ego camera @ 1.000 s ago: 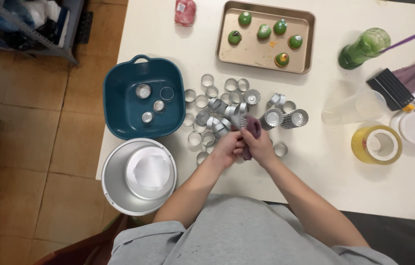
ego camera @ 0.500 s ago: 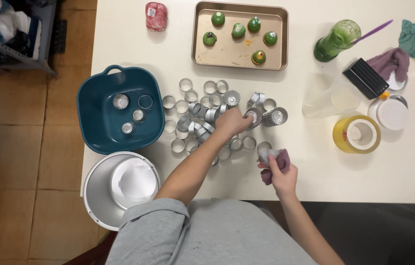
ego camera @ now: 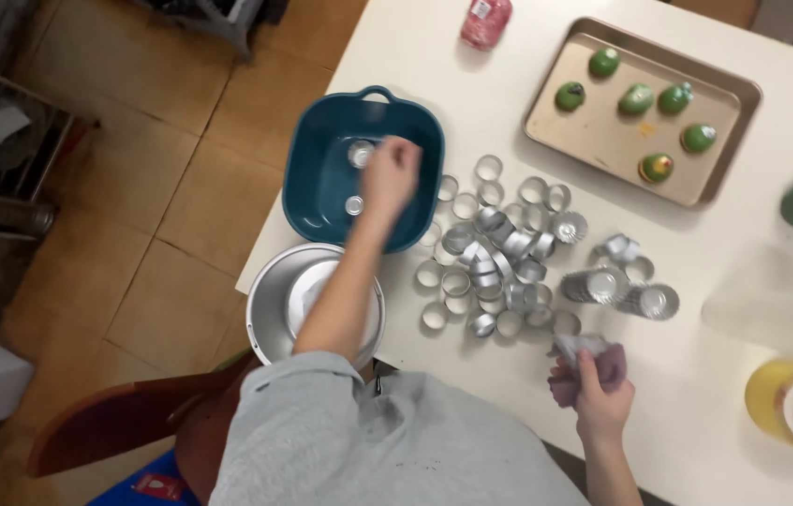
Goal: Organizing and stacking small metal baking molds into a container.
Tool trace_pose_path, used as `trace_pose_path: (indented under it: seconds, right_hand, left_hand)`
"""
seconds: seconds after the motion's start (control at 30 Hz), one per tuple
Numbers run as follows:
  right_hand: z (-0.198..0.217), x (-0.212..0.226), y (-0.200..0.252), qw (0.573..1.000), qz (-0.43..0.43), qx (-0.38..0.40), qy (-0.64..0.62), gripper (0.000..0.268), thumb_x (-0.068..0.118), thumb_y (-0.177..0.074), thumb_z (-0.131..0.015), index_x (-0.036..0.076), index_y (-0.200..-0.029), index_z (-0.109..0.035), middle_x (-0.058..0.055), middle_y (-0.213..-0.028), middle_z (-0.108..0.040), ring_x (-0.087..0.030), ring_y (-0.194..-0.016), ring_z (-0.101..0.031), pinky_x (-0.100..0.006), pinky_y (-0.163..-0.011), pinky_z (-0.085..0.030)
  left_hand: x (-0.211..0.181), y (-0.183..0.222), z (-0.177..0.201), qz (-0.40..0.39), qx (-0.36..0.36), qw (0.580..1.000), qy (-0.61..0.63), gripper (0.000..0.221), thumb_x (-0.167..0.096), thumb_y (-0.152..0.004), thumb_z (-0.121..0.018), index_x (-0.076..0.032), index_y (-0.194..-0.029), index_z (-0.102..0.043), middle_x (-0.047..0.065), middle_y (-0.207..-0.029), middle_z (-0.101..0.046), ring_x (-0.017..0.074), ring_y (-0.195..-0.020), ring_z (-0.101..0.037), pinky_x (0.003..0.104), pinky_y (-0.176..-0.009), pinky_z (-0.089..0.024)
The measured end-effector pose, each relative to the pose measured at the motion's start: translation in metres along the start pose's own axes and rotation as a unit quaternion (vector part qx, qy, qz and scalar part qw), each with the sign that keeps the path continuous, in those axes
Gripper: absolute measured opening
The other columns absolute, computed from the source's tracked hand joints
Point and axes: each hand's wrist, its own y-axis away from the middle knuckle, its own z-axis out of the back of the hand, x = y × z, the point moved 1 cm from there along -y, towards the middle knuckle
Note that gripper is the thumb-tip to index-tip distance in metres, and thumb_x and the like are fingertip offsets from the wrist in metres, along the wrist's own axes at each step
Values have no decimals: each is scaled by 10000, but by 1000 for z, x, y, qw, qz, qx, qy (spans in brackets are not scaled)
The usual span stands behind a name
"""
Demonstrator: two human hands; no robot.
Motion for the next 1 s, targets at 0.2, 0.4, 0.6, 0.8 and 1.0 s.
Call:
trace_pose_path:
  seconds: [0.2, 0.4, 0.6, 0.8, 1.0]
  right_hand:
    - [-10, 0, -10, 999, -36, 5, 15, 255, 164, -1029, -611, -88, -1059, -637, -172, -845, -719, -224, -625, -683, -329, -496, -534]
    - [-26, 14, -13, 998, -45, 13, 43, 252, 166, -1002, -621, -80, -1052, -641, -151, -832, -719, -196, -638, -687, -317, -464, -525]
    - [-21, 1, -9, 996, -73, 32, 49, 313, 201, -1041, -633, -105, -1020, -696, -176, -801, -715, -219, -565, -634, -322, -428, -464]
    - [-34, -1, -7, 998, -22, 62, 21, 244, 187, -991, -642, -47, -1060, -646, -132, -842, -726, -172, -652, -703, -305, -504, -557]
    - [-30, -20, -42, 997, -7, 44, 67, 204, 174, -1086, -541, -20, -1130, -587, -161, -766, -586, -243, -517, -558, -383, -407, -465]
  left_hand:
    - [95, -65, 6, 64, 64, 957, -275, 565, -288, -696, -847, -121, -1209, -681, 173, -1211, -635, 410, -1104, -614, 510, -857, -526]
    - [163, -74, -24, 69, 158, 947, -272, 175, -154, -965, -667, -121, -1134, -699, 132, -1242, -677, 334, -1153, -667, 443, -1002, -537]
    - [98, -58, 28, -94, 91, 978, -165, 191, -143, -1001, -679, -62, -1120, -552, 133, -1161, -636, 349, -1115, -642, 463, -889, -539]
    - [71, -54, 76, -348, -77, 919, -168, 287, -42, -855, -763, -66, -1052, -555, 127, -1283, -585, 354, -1167, -620, 439, -860, -566]
    - [39, -19, 71, -73, -143, 986, 46, 508, -8, -911, -621, 68, -1393, -482, 206, -994, -579, 320, -974, -624, 378, -969, -543]
